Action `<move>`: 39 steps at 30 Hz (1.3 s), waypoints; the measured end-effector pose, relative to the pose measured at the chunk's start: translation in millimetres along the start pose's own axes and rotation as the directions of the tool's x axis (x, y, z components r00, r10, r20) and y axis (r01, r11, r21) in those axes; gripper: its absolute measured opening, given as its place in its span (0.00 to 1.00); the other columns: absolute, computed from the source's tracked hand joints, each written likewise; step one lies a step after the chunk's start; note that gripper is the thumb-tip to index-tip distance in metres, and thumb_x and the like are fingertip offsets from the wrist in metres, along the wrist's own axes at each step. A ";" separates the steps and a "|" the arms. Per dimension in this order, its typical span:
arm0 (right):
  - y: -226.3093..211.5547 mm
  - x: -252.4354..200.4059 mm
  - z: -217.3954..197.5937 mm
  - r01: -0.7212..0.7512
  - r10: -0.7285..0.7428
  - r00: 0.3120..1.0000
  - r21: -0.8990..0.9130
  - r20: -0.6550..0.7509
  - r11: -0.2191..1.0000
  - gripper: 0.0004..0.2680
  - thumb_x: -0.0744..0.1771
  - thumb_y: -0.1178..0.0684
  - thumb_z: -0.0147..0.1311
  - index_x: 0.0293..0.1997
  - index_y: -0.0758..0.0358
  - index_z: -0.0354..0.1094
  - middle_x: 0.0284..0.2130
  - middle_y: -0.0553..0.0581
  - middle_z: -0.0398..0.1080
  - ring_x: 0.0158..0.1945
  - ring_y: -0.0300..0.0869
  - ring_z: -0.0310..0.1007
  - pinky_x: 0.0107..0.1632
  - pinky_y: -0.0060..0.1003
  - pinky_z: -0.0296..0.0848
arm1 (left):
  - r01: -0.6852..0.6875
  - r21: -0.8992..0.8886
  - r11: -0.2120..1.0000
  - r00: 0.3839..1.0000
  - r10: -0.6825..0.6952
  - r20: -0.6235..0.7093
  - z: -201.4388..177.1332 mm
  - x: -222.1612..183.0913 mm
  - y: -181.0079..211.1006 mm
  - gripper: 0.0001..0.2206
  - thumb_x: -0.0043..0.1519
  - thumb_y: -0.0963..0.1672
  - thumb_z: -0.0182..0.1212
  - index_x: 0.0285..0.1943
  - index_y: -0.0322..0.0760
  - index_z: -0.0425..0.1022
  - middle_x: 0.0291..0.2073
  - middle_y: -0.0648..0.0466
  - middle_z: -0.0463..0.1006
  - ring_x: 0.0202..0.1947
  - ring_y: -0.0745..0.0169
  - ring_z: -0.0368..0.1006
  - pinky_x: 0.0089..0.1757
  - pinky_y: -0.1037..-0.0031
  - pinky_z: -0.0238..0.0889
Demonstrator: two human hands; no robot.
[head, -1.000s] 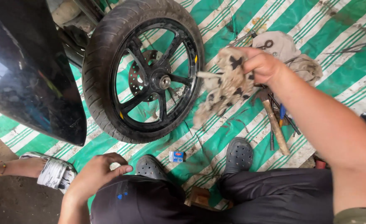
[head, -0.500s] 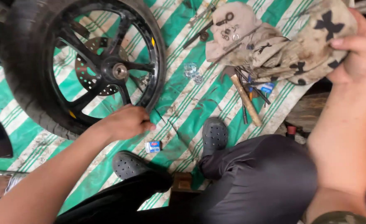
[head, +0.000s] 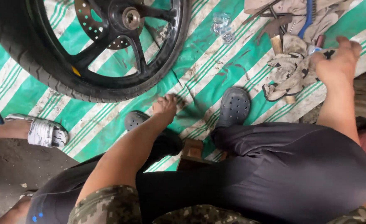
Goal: Cleaning a motorcycle wheel hub and unpacking a new ball bearing for replacement.
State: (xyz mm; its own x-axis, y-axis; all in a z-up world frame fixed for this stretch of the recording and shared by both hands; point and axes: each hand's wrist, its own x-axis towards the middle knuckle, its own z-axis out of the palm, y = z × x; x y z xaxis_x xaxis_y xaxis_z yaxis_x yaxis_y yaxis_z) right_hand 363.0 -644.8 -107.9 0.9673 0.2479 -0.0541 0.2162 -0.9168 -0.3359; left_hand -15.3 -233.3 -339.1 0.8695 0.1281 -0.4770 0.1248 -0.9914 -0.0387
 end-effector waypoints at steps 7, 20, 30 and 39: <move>-19.9 31.2 55.9 0.057 -0.125 0.983 0.418 0.137 0.907 0.16 0.71 0.67 0.61 0.69 0.80 0.69 0.61 0.74 0.68 0.53 0.55 0.80 0.49 0.46 0.79 | -0.178 -0.098 0.979 0.979 0.186 0.084 -38.8 -15.0 -13.7 0.24 0.57 0.41 0.68 0.63 0.38 0.68 0.62 0.35 0.69 0.50 0.31 0.75 0.45 0.41 0.72; -113.8 91.4 184.5 0.436 -0.474 0.812 0.186 0.339 0.880 0.19 0.67 0.50 0.68 0.66 0.58 0.77 0.53 0.63 0.78 0.58 0.62 0.80 0.57 0.58 0.80 | -0.105 -0.560 0.822 0.978 0.189 0.093 -200.8 61.3 53.5 0.42 0.59 0.57 0.76 0.79 0.41 0.63 0.65 0.44 0.69 0.69 0.33 0.70 0.60 0.39 0.72; -102.8 130.3 256.6 0.614 -0.580 0.783 -0.134 0.223 0.778 0.15 0.66 0.42 0.68 0.59 0.43 0.79 0.45 0.49 0.70 0.53 0.53 0.79 0.51 0.51 0.83 | -0.022 -0.851 0.525 1.000 0.029 -0.007 -154.0 84.8 82.8 0.19 0.70 0.55 0.64 0.35 0.40 0.83 0.51 0.50 0.87 0.54 0.38 0.83 0.49 0.48 0.80; -114.7 128.6 214.2 0.515 -0.554 0.796 0.206 0.244 0.832 0.05 0.64 0.50 0.66 0.35 0.53 0.74 0.52 0.49 0.79 0.57 0.55 0.78 0.58 0.51 0.77 | 0.220 -0.899 0.379 0.970 0.013 0.243 -210.6 76.2 67.9 0.20 0.69 0.60 0.62 0.59 0.53 0.85 0.32 0.50 0.89 0.48 0.36 0.86 0.53 0.46 0.78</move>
State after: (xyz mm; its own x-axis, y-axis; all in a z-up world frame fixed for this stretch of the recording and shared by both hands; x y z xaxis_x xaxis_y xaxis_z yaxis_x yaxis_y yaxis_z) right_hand 434.2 -440.7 -277.8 0.6180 0.7814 -0.0864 0.6508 -0.5701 -0.5014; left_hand 160.0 -285.4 -193.2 0.7291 0.1055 -0.6762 0.6680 -0.3247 0.6696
